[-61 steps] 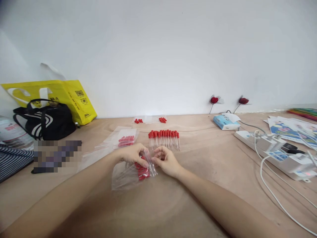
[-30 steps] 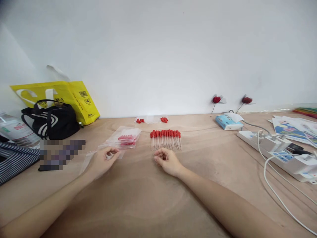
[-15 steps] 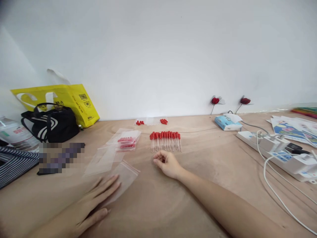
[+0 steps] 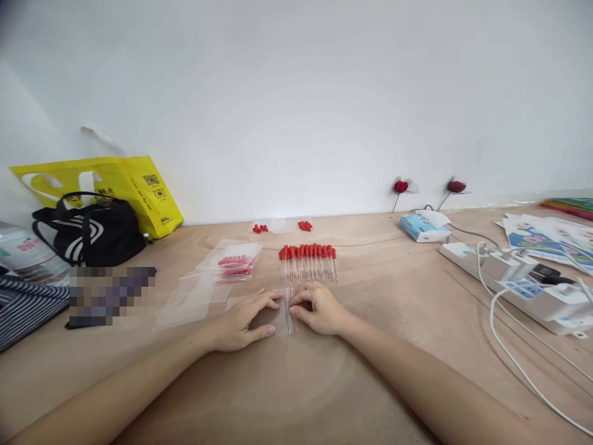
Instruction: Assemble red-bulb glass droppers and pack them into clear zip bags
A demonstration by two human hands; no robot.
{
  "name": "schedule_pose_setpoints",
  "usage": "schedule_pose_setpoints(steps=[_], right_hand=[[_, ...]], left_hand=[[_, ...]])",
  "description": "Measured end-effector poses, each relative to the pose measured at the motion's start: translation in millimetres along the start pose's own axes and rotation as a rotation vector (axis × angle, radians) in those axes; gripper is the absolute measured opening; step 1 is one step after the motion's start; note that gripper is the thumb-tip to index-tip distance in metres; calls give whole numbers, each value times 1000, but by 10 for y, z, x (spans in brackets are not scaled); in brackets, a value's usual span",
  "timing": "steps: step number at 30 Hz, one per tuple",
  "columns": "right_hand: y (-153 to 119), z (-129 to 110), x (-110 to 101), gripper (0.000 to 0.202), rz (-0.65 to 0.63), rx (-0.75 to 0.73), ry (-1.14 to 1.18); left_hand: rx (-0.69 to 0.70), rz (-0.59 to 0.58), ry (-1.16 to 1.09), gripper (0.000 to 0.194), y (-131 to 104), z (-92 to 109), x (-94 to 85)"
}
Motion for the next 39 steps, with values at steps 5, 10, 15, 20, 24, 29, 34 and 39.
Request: schedule_pose_setpoints(steps=[5,10,15,20,24,29,34,39], right_hand=[[-57,-42,-71,13,-102,-205,24],[-78,-33,-126,17,-165,-284,48],[-94,10,-154,38,-233,-284,-87],[-93,-3,-152,62,-290,-211,-258],[-84,-19,-165,59,-301,-217,-242],[-82,-39,-147,41,-342,-315,-182],[-66,-75,-99,50,-339,-351,-157],[-52,-90,-82,56,-373,-341,-141]], left_hand=[[17,53,38,40,-20,45,64],[34,42,68,46,-13,39,47],[42,18,109,51,-12,16,68],[26,9,125,53,-4,-2,81],[19,6,132,51,-3,17,66],[8,-17,142,54,-8,33,54],[44,22,117,54,-4,11,71],[34,69,51,54,1,-1,88]])
Point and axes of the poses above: each hand's wrist, its own y-axis towards the middle knuckle, its own x-axis out of the palm, z = x × y, the point moved 1 cm from there along y, towards the middle knuckle, and after that the axes turned 3 degrees about y, right-handed, at the moved point
